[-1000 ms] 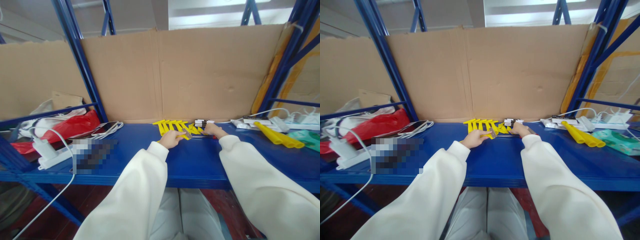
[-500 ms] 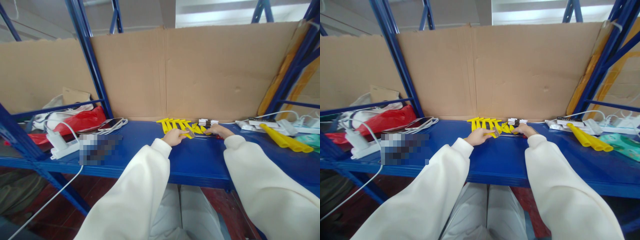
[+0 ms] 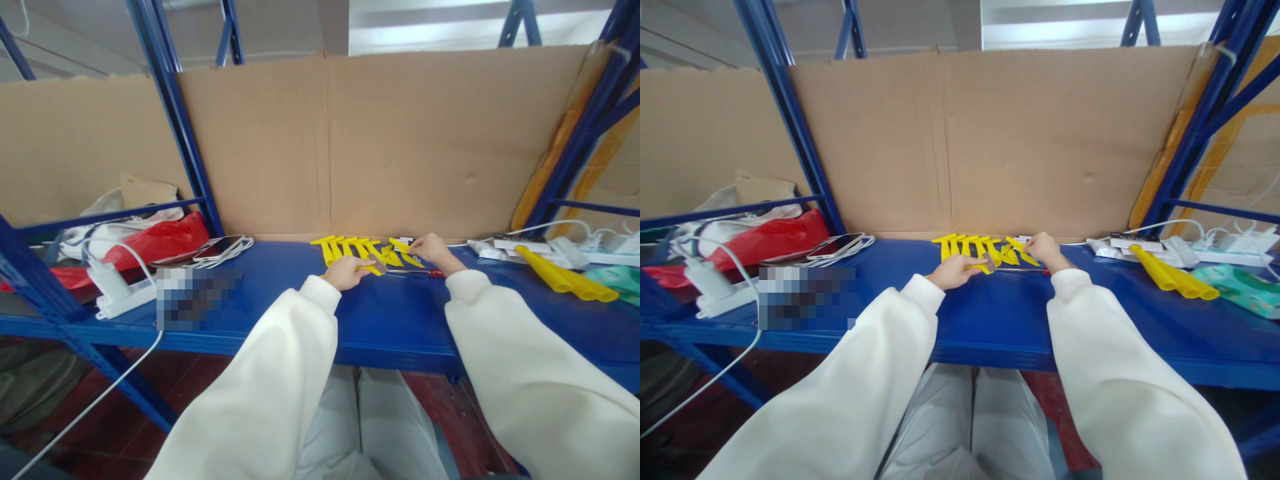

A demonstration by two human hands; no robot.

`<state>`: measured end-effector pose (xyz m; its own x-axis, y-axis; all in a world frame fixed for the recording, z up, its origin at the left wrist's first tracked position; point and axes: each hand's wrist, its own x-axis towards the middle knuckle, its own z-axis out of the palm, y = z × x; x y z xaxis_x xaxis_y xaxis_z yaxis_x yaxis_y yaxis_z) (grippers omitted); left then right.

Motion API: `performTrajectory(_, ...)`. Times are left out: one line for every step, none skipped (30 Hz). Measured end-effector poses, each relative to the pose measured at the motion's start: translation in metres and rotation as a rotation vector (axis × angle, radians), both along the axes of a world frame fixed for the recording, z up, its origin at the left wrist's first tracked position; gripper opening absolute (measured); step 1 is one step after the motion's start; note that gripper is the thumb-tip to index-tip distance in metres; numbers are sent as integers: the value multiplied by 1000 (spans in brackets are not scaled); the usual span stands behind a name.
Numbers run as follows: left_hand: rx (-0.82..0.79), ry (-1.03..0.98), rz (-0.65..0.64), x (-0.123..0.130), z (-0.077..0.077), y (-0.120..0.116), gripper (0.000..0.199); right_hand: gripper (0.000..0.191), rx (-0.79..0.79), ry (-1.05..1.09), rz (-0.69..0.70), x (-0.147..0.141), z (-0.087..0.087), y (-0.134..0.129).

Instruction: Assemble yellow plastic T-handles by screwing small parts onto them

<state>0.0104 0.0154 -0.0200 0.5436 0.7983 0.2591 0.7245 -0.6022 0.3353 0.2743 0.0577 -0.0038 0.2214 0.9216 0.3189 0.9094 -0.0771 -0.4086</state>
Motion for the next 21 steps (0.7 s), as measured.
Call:
performTrajectory(-1,3,2,0,0,0,42,18,39,19,-13,-3,3,-4)
performTrajectory(-3,4,3,0,0,1,42,22,97,44,-25,-7,6,-8)
performTrajectory(-5,0,1,0,-1,1,42,26,165,86,-31,-11,8,-12)
performTrajectory(-7,-9,-3,-1,-1,1,42,30,231,144,-24,-15,10,-15)
performTrajectory(-9,-22,-7,-1,-1,1,42,33,282,220,-11,-18,10,-19)
performTrajectory(-10,-35,-9,-1,-1,1,41,37,318,307,12,-22,10,-21)
performTrajectory(-11,-46,-7,-1,-1,1,41,39,340,396,43,-26,9,-23)
performTrajectory(-12,-53,-1,-1,-1,0,41,41,358,482,74,-29,7,-24)
performTrajectory(-11,-56,9,-1,0,0,40,43,376,556,105,-32,6,-24)
performTrajectory(-10,-54,20,-1,0,-1,40,45,392,620,130,-35,4,-23)
performTrajectory(-9,-49,29,-1,1,-1,40,47,403,681,140,-37,3,-22)
performTrajectory(-7,-44,36,-1,2,-2,40,48,407,737,143,-38,2,-21)
performTrajectory(-5,-39,40,-1,2,-3,40,47,405,793,144,-39,1,-20)
performTrajectory(-1,-34,41,-1,3,-3,41,45,397,850,146,-40,1,-19)
performTrajectory(3,-30,39,-1,3,-3,41,42,386,909,153,-40,0,-19)
performTrajectory(9,-26,36,0,3,-4,41,39,377,968,166,-40,0,-19)
performTrajectory(16,-23,32,0,3,-4,41,35,366,1026,183,-41,0,-19)
performTrajectory(21,-20,29,0,3,-4,41,33,353,1087,200,-41,0,-19)
performTrajectory(25,-16,27,0,3,-4,42,33,335,1147,211,-42,-1,-20)
performTrajectory(26,-13,27,0,3,-3,42,35,315,1202,218,-43,-1,-21)
performTrajectory(26,-10,27,0,3,-3,42,37,294,1247,219,-45,-1,-21)
